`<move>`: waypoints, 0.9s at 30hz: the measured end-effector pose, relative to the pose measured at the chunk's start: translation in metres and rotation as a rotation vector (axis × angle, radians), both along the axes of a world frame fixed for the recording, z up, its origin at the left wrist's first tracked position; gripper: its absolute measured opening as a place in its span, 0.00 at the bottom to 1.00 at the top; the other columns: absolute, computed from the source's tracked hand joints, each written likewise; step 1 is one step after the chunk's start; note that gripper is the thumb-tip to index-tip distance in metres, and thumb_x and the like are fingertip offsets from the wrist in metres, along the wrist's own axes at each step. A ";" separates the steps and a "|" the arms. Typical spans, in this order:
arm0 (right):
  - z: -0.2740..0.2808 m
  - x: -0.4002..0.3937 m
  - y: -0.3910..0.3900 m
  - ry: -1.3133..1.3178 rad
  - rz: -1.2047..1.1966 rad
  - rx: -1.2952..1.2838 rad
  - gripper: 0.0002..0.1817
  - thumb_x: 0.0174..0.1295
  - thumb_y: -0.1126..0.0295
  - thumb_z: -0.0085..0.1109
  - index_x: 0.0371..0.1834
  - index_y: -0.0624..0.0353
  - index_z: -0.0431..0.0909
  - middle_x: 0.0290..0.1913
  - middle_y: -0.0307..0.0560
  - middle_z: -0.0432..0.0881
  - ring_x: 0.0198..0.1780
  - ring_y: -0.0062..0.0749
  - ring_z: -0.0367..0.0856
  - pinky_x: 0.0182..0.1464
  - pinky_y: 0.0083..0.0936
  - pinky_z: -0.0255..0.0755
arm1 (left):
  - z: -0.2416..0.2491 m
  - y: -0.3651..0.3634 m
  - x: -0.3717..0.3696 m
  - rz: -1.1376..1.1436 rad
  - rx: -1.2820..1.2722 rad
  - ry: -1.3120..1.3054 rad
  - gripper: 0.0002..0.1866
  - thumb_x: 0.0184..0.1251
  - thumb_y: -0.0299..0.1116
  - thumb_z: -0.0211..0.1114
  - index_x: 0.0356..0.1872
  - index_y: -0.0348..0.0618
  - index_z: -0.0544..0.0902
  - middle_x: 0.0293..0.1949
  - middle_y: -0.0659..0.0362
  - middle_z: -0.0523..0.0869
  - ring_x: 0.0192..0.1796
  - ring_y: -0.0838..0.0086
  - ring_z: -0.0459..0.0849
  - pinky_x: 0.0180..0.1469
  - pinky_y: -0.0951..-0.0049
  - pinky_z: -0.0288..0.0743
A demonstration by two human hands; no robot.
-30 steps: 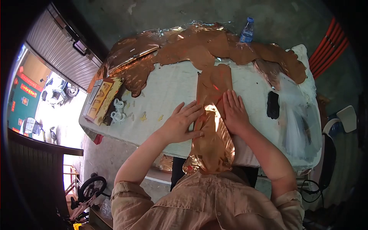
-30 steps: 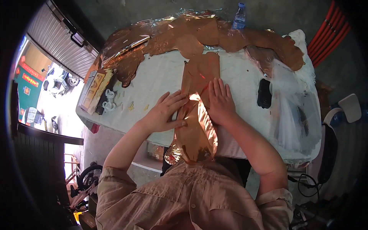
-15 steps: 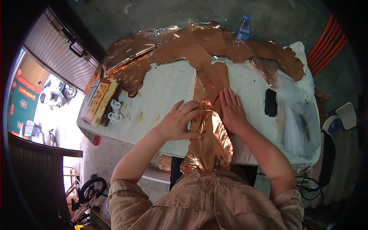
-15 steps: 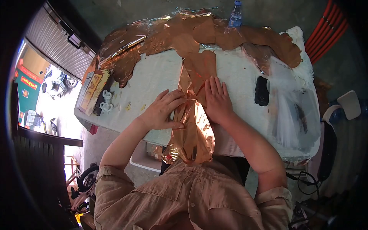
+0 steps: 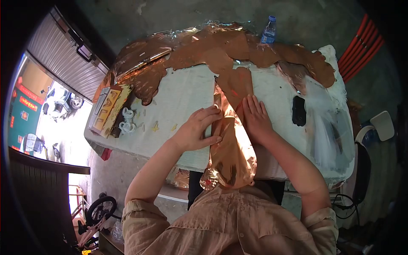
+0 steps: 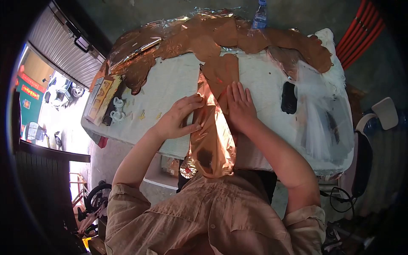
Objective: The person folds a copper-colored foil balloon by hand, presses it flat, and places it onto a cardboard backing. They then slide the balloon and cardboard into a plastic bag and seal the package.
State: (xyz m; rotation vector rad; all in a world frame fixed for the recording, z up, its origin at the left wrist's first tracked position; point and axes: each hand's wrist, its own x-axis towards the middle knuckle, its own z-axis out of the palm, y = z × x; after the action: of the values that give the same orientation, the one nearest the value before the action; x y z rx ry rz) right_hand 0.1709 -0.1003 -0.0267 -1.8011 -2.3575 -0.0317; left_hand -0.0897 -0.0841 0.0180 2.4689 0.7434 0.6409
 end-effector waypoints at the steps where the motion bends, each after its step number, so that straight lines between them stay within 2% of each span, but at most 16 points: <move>1: 0.002 -0.001 -0.001 -0.013 -0.012 -0.017 0.35 0.67 0.66 0.44 0.76 0.67 0.48 0.77 0.62 0.50 0.80 0.50 0.44 0.78 0.46 0.38 | 0.001 -0.002 0.001 -0.003 0.043 0.070 0.36 0.56 0.45 0.71 0.65 0.43 0.71 0.67 0.49 0.69 0.72 0.55 0.65 0.74 0.50 0.54; 5: 0.001 -0.003 -0.001 0.047 -0.024 -0.027 0.38 0.66 0.62 0.48 0.76 0.67 0.47 0.78 0.63 0.48 0.80 0.50 0.44 0.78 0.46 0.37 | 0.009 -0.007 0.005 -0.002 0.116 0.184 0.35 0.56 0.46 0.72 0.64 0.44 0.73 0.67 0.49 0.70 0.73 0.56 0.64 0.73 0.50 0.55; 9: 0.007 -0.004 -0.004 0.019 -0.027 -0.060 0.40 0.66 0.59 0.49 0.77 0.66 0.47 0.78 0.62 0.47 0.80 0.50 0.43 0.78 0.45 0.36 | 0.009 -0.005 0.003 -0.008 0.061 0.191 0.35 0.55 0.48 0.72 0.64 0.45 0.73 0.67 0.50 0.70 0.74 0.56 0.63 0.73 0.49 0.54; 11: 0.008 -0.005 -0.004 0.046 -0.032 -0.054 0.38 0.66 0.62 0.48 0.77 0.66 0.47 0.78 0.62 0.48 0.80 0.50 0.43 0.78 0.45 0.37 | 0.004 -0.002 0.002 -0.017 0.103 0.176 0.36 0.56 0.54 0.70 0.63 0.46 0.74 0.66 0.52 0.71 0.73 0.58 0.63 0.74 0.49 0.54; 17: 0.014 -0.006 -0.006 0.030 -0.036 -0.058 0.35 0.66 0.69 0.43 0.76 0.66 0.48 0.78 0.61 0.49 0.80 0.49 0.45 0.78 0.45 0.38 | 0.008 -0.006 0.006 -0.007 0.130 0.203 0.38 0.54 0.57 0.71 0.62 0.45 0.74 0.66 0.52 0.71 0.73 0.58 0.63 0.74 0.48 0.54; 21: 0.015 -0.007 -0.007 0.043 -0.029 -0.051 0.34 0.66 0.70 0.43 0.76 0.66 0.48 0.78 0.61 0.50 0.79 0.49 0.45 0.78 0.45 0.38 | 0.009 -0.006 0.006 0.000 0.135 0.220 0.39 0.53 0.57 0.71 0.62 0.45 0.73 0.66 0.52 0.71 0.73 0.59 0.64 0.74 0.48 0.55; 23: 0.014 -0.006 -0.007 0.052 -0.026 -0.041 0.34 0.66 0.70 0.42 0.76 0.66 0.49 0.77 0.61 0.50 0.79 0.49 0.45 0.78 0.45 0.39 | 0.010 -0.006 0.006 -0.014 0.125 0.230 0.39 0.53 0.54 0.73 0.64 0.45 0.72 0.67 0.51 0.69 0.73 0.56 0.62 0.73 0.48 0.54; 27: 0.007 -0.003 -0.005 0.037 -0.020 -0.023 0.34 0.67 0.70 0.42 0.76 0.66 0.49 0.77 0.62 0.51 0.79 0.49 0.45 0.78 0.46 0.38 | 0.013 -0.002 0.008 -0.029 0.152 0.232 0.37 0.55 0.52 0.72 0.63 0.45 0.72 0.65 0.51 0.70 0.71 0.56 0.65 0.73 0.50 0.56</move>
State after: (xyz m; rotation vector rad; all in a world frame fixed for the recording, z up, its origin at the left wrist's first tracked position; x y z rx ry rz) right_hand 0.1680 -0.1049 -0.0199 -1.8195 -2.3238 0.0265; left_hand -0.0816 -0.0858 0.0308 2.7210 0.7681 0.4176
